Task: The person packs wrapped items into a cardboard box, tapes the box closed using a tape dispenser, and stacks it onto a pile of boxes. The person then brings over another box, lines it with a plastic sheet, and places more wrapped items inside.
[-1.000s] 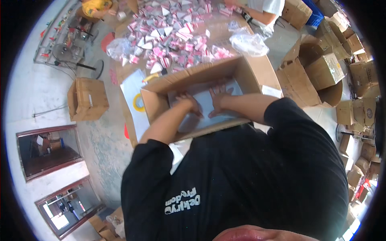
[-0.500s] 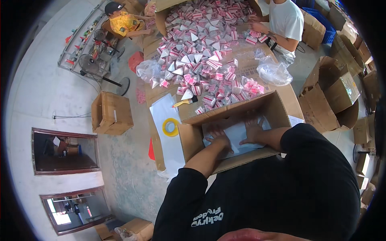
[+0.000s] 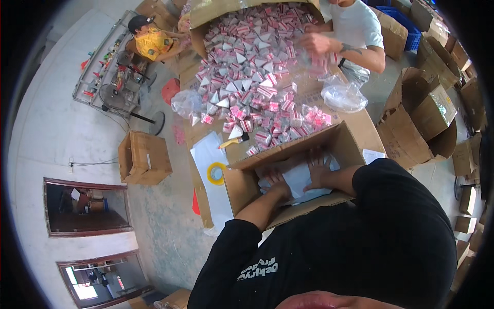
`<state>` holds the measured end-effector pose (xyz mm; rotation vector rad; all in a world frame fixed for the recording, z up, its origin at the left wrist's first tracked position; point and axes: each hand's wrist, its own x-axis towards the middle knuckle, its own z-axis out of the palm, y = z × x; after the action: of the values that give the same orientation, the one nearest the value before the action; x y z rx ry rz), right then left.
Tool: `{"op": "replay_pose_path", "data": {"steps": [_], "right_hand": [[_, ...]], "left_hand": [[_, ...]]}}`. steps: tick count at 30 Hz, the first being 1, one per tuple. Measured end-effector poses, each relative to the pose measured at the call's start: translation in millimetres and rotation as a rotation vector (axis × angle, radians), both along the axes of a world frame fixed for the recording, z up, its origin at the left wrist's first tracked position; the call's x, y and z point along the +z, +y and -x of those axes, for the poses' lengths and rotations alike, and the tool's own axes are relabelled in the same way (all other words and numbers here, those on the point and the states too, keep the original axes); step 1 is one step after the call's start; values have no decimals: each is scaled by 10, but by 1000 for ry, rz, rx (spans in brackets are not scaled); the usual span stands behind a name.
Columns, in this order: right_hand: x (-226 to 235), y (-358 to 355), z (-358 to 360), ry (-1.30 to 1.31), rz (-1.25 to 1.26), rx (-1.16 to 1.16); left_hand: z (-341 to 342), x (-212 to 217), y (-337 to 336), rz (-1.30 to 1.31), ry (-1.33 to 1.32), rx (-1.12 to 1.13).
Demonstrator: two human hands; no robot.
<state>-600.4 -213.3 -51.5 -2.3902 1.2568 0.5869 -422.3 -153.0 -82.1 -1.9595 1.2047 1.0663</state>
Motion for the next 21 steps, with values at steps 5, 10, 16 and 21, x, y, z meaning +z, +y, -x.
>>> {"op": "replay_pose_path", "data": {"steps": [5,10,16,21], "right_hand": [[-84,-64,-21,30,-56,-9],[542,-245,-491,435,-103,342],[2109,-548,-199,-444,-175,334],[2461,-1087,414,-1045,117,-157]], "left_hand": [[30,124,-59,51,-24,-41],[-76,381,-203,-9,-108,-187],[-170,2287,-152,735,537,-183],[-485,2669,413,1356,-179,-66]]}}
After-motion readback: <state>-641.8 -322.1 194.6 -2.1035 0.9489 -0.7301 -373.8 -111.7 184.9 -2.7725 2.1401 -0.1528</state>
